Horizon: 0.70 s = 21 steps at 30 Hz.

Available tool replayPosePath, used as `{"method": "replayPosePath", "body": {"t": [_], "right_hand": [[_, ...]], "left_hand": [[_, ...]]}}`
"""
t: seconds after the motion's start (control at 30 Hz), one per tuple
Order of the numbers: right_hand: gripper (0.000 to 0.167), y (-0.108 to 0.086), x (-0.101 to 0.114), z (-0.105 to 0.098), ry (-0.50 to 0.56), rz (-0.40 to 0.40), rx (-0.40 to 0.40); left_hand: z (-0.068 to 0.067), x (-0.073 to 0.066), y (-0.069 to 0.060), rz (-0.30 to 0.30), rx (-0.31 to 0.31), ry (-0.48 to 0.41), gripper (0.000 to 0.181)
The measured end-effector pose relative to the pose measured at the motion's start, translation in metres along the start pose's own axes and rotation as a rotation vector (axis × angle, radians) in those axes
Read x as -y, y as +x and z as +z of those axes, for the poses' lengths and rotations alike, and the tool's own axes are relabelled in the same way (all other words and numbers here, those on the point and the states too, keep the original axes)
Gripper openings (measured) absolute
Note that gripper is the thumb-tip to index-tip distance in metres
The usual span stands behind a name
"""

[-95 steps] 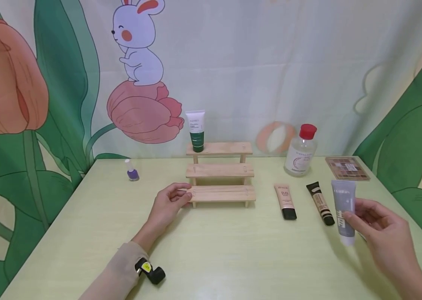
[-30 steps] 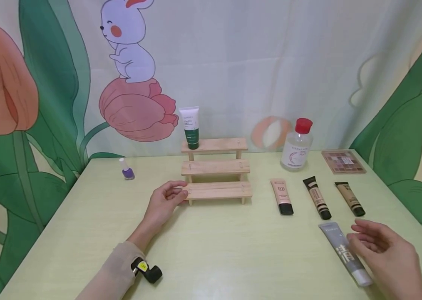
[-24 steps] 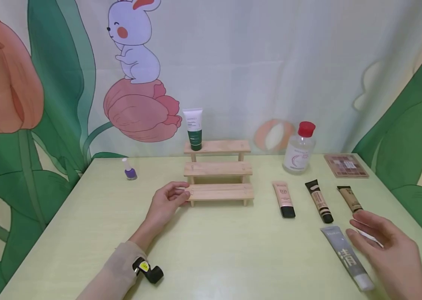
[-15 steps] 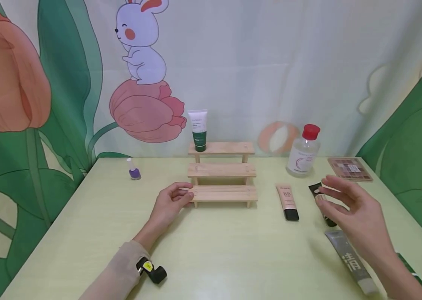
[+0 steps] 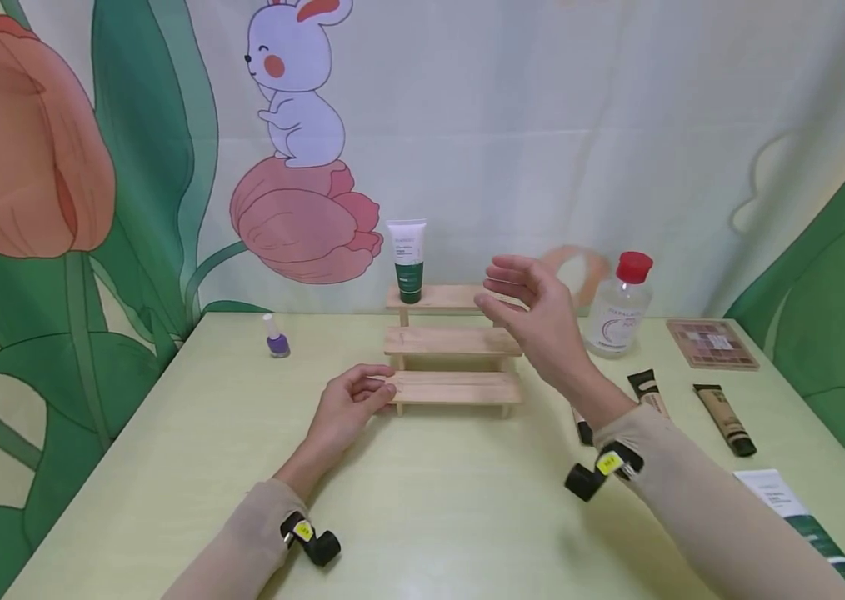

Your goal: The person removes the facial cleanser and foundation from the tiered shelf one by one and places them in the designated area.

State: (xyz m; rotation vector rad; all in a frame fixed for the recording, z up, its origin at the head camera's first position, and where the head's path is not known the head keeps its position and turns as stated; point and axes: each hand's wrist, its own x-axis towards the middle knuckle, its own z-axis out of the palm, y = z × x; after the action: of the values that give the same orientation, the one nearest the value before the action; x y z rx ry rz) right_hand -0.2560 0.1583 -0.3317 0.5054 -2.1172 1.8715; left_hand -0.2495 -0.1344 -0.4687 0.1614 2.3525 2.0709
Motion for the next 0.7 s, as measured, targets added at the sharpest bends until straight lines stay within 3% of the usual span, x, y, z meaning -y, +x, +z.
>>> {"method": "replayPosePath", "body": {"t": [0.13,0.33,0.7], "right_hand": [[0.053,0.03,-0.012,0.027,0.018,0.005,-0.013],[0.052,0.06,-0.027,0.058,0.026,0.007,0.009],[0.043,0.083,-0.031,0.087,-0.003,0.057,0.06]], "left_hand": [[0.002,0.0,0.001,-0.008,0.016,-0.002,0.027],[0.0,-0.002,0.0,-0.015,-0.003,0.014,0.026],[-0.001,-0.002,-0.001,-0.005,0.005,0.001,0.027]]}}
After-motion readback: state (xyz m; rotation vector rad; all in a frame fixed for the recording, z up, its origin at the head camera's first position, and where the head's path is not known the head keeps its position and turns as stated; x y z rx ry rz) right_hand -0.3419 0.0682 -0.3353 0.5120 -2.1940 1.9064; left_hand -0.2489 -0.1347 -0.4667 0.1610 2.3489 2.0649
